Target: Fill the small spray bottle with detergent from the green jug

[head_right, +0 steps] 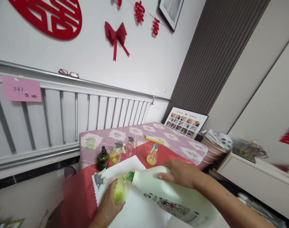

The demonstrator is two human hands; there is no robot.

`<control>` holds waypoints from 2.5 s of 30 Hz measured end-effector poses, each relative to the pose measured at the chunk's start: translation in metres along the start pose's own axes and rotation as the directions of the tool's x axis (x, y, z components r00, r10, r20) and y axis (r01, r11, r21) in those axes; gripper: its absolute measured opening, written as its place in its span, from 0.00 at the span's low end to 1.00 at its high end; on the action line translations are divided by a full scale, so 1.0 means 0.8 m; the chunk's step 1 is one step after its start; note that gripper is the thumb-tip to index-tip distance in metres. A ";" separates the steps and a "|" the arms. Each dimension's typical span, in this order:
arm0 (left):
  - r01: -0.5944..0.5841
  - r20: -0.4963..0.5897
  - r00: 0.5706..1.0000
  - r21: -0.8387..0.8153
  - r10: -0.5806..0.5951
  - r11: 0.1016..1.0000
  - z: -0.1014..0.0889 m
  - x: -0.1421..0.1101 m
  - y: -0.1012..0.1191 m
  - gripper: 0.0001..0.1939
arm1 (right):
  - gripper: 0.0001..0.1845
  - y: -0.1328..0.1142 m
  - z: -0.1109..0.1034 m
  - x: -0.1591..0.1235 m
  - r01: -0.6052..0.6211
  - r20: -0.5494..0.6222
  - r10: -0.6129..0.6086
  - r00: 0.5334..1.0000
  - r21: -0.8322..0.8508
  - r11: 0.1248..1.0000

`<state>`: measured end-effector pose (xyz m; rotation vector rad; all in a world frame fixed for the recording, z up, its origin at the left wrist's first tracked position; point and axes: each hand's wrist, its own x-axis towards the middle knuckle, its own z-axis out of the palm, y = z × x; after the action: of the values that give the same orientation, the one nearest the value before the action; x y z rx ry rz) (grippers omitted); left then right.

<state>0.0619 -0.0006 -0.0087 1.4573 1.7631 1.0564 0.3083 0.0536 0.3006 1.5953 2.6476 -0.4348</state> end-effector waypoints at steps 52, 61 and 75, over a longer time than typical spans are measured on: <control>-0.005 -0.001 1.000 -0.012 0.005 1.000 0.001 -0.001 -0.001 0.49 | 0.20 -0.053 -0.037 0.003 -0.066 0.173 0.103 0.980 -0.209 0.976; -0.003 -0.013 1.000 -0.013 0.003 1.000 -0.002 -0.005 0.004 0.49 | 0.19 -0.050 -0.036 0.002 -0.071 0.169 0.106 0.980 -0.198 0.978; -0.001 -0.003 1.000 -0.005 0.001 1.000 -0.003 -0.005 0.007 0.49 | 0.19 -0.056 -0.038 0.001 -0.075 0.163 0.110 0.981 -0.204 0.976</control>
<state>0.0633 -0.0043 -0.0025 1.4545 1.7606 1.0633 0.2730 0.0424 0.3398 1.5380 2.3937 -0.2832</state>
